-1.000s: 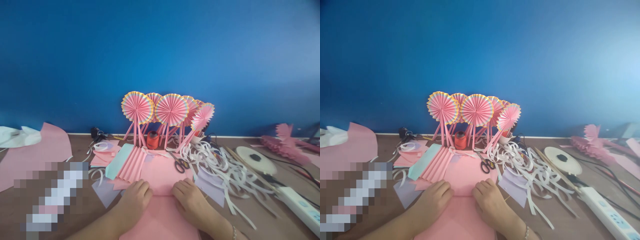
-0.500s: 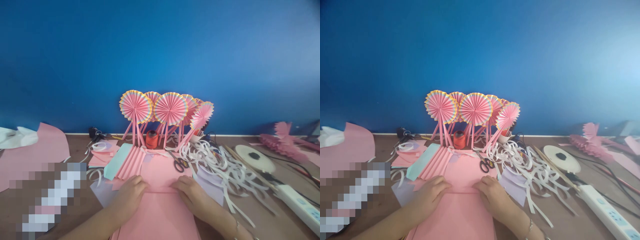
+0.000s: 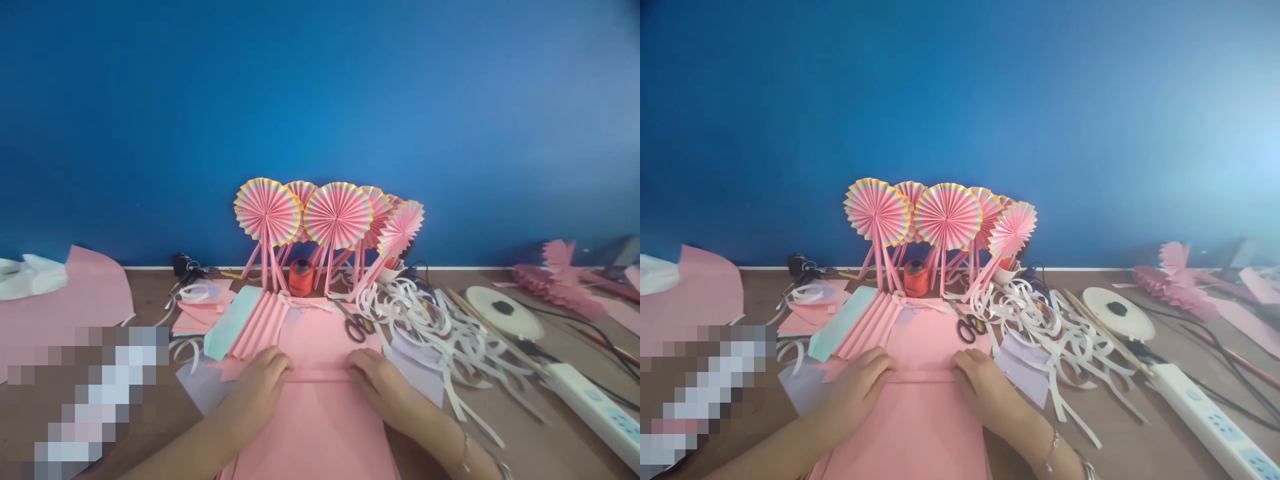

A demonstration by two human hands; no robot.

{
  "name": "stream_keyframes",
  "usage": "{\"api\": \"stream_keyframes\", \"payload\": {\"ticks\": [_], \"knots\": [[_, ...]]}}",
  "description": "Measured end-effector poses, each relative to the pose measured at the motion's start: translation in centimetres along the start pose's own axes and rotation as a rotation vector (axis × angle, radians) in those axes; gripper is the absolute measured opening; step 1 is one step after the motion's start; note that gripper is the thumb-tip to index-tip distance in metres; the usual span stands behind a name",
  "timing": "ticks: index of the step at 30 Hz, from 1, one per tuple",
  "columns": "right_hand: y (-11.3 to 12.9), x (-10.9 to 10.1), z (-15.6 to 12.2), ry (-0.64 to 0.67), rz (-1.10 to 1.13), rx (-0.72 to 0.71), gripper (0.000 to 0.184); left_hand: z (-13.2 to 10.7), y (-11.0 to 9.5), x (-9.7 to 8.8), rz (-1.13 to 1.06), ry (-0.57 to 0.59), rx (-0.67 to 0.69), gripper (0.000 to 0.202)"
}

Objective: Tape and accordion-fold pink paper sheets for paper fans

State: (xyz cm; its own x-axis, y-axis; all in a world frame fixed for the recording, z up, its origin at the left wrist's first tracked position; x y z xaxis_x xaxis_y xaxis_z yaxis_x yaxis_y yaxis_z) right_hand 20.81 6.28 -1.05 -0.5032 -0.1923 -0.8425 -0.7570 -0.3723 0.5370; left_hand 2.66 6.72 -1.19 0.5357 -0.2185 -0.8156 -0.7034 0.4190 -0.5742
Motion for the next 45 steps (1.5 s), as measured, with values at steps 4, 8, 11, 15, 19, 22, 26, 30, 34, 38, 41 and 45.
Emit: {"api": "stream_keyframes", "payload": {"ticks": [4, 8, 11, 15, 19, 22, 26, 30, 34, 38, 41, 45], "knots": [[0.0, 0.0, 0.0, -0.010, 0.018, 0.005, 0.018, 0.0, 0.0, 0.1, 0.006, -0.026, 0.022, 0.026], [0.0, 0.0, 0.1, -0.017, 0.019, 0.025, 0.019, 0.0, 0.0, 0.2, 0.013, -0.020, 0.019, 0.026], [-0.1, 0.0, 0.2, -0.017, 0.031, 0.032, 0.019, 0.1, 0.0, 0.3, 0.020, -0.005, 0.017, 0.025], [-0.3, 0.0, 0.4, -0.014, 0.063, 0.051, 0.018, 0.1, 0.1, 0.5, 0.026, -0.001, 0.019, 0.024], [-0.5, 0.0, 0.5, -0.008, 0.037, 0.080, 0.018, 0.2, 0.1, 0.6, 0.035, -0.002, 0.028, 0.024], [-0.5, 0.0, 0.5, -0.012, 0.026, 0.083, 0.017, 0.2, 0.3, 0.8, 0.050, 0.017, 0.021, 0.025], [-0.3, 0.0, 0.3, -0.017, -0.004, 0.070, 0.017, 0.1, 0.4, 1.3, 0.121, 0.066, 0.011, 0.030], [0.4, 0.0, 0.1, -0.011, -0.100, 0.036, 0.018, 0.0, -0.4, 1.5, 0.277, 0.122, 0.047, 0.038], [1.3, -0.3, 0.0, -0.047, -0.242, -0.036, 0.016, -0.2, -2.0, 1.2, 0.463, 0.084, 0.154, 0.044], [2.8, -0.4, -0.3, -0.101, -0.388, -0.170, 0.027, -0.3, -3.8, 1.6, 0.590, 0.054, 0.330, 0.058], [4.2, 0.3, -0.6, -0.094, -0.450, -0.305, 0.034, -0.3, -4.4, 1.9, 0.607, 0.055, 0.401, 0.053], [4.9, 0.5, -0.6, -0.082, -0.465, -0.379, 0.024, -0.4, -4.3, 1.7, 0.588, 0.060, 0.398, 0.042]]}}
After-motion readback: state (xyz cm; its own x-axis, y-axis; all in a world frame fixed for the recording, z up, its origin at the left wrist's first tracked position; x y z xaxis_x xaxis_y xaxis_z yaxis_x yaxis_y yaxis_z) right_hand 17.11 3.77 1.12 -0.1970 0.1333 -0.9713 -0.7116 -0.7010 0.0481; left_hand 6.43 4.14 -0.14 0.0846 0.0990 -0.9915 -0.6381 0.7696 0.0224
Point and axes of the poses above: each hand's wrist, its own z-axis towards the middle knuckle, its own x-axis out of the palm, y = z × x, the point moved 9 cm from there along z, towards the middle knuckle
